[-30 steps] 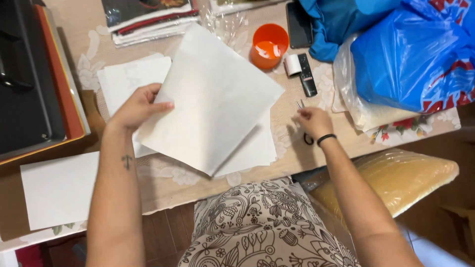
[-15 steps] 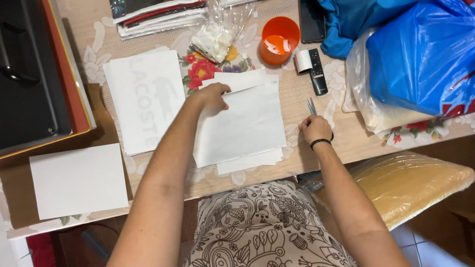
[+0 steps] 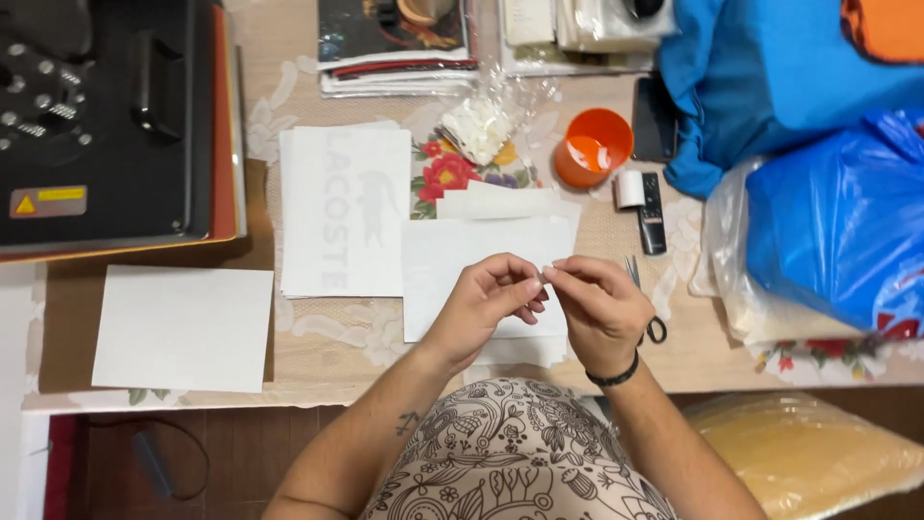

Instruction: The person cuts small pieces from the edges of white paper sheets using scissors. They then fold the sheets and place them into a stack on the table.

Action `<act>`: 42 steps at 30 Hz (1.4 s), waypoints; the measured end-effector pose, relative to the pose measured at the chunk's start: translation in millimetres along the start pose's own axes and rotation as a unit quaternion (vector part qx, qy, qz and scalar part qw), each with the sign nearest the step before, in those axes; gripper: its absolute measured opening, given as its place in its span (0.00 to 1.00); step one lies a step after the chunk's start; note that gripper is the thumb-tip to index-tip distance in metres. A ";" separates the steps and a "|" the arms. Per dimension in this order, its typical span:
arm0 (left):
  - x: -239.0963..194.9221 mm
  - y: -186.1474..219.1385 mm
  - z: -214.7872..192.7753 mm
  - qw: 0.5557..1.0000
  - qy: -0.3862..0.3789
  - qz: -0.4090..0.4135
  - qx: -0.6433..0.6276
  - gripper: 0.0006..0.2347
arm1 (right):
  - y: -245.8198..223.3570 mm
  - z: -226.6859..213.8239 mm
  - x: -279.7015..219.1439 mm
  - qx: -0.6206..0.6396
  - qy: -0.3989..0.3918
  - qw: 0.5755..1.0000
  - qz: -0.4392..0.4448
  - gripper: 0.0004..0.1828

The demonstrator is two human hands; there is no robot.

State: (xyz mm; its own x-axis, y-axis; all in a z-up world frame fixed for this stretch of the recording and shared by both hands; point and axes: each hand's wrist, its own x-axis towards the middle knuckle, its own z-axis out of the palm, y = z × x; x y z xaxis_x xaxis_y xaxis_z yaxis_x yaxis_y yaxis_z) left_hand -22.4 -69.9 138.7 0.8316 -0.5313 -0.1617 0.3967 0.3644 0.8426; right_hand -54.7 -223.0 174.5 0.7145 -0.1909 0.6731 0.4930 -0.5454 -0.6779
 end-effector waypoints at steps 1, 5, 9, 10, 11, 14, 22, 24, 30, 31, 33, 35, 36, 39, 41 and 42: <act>-2.2 4.2 0.7 1.000 0.019 0.013 -0.016 0.09 | -2.6 1.9 2.7 -0.005 -0.002 1.000 -0.011 0.11; -11.9 18.5 -0.4 0.999 0.037 0.032 -0.024 0.07 | -1.0 -1.9 -5.8 0.128 -0.044 0.977 0.163 0.11; -20.8 29.4 3.8 0.998 0.030 0.043 -0.039 0.07 | -6.2 -12.8 -3.7 0.252 -0.086 0.911 0.316 0.14; -22.6 31.2 5.4 0.998 0.028 0.046 -0.045 0.07 | -6.9 -16.0 -4.2 0.266 -0.114 0.902 0.321 0.13; -24.2 35.4 9.1 0.998 0.027 0.045 -0.045 0.07 | -9.0 -18.2 -2.7 0.266 -0.114 0.902 0.321 0.13; -27.9 45.4 17.3 0.997 0.021 0.045 -0.052 0.06 | -13.5 -23.2 0.8 0.263 -0.142 0.901 0.314 0.09; -27.6 52.2 25.9 0.998 -0.004 0.043 -0.051 0.05 | -16.7 -30.4 7.9 0.256 -0.187 0.883 0.346 0.07; -28.1 54.6 28.1 0.998 -0.007 0.044 -0.046 0.05 | -16.9 -31.5 7.9 0.252 -0.188 0.882 0.350 0.06; -28.6 58.0 28.3 0.998 -0.010 0.046 -0.036 0.05 | -20.0 -32.2 9.4 0.246 -0.192 0.881 0.355 0.06; -29.1 58.1 27.8 0.998 -0.011 0.048 -0.035 0.05 | -21.4 -32.2 9.9 0.244 -0.194 0.881 0.355 0.06; -29.6 57.9 27.3 0.998 -0.012 0.047 -0.034 0.05 | -18.3 -31.1 8.0 0.242 -0.199 0.882 0.353 0.06; -29.6 57.0 26.2 0.998 -0.012 0.047 -0.033 0.05 | -17.7 -29.3 7.5 0.240 -0.205 0.882 0.350 0.06; -29.4 55.7 25.7 0.998 -0.012 0.049 -0.027 0.05 | -18.6 -28.8 7.6 0.241 -0.208 0.881 0.351 0.06; -25.1 45.8 24.5 0.996 0.012 0.087 0.012 0.07 | -16.5 -25.8 4.5 0.238 -0.196 0.885 0.350 0.05; -26.4 47.2 28.2 0.991 0.037 0.121 0.046 0.09 | -17.3 -23.4 4.5 0.235 -0.182 0.889 0.349 0.05; -29.5 52.5 32.7 0.955 0.094 0.207 0.192 0.08 | -19.4 -22.7 6.1 0.222 -0.170 0.895 0.347 0.05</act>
State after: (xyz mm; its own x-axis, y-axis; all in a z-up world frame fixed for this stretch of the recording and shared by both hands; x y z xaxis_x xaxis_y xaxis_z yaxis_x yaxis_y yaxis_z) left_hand -38.8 -60.1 204.5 0.9556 -0.2426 0.1675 -0.1233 0.1873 0.9745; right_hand -71.1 -232.1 198.5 0.9978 -0.0571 -0.0337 -0.0337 0.0012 -0.9994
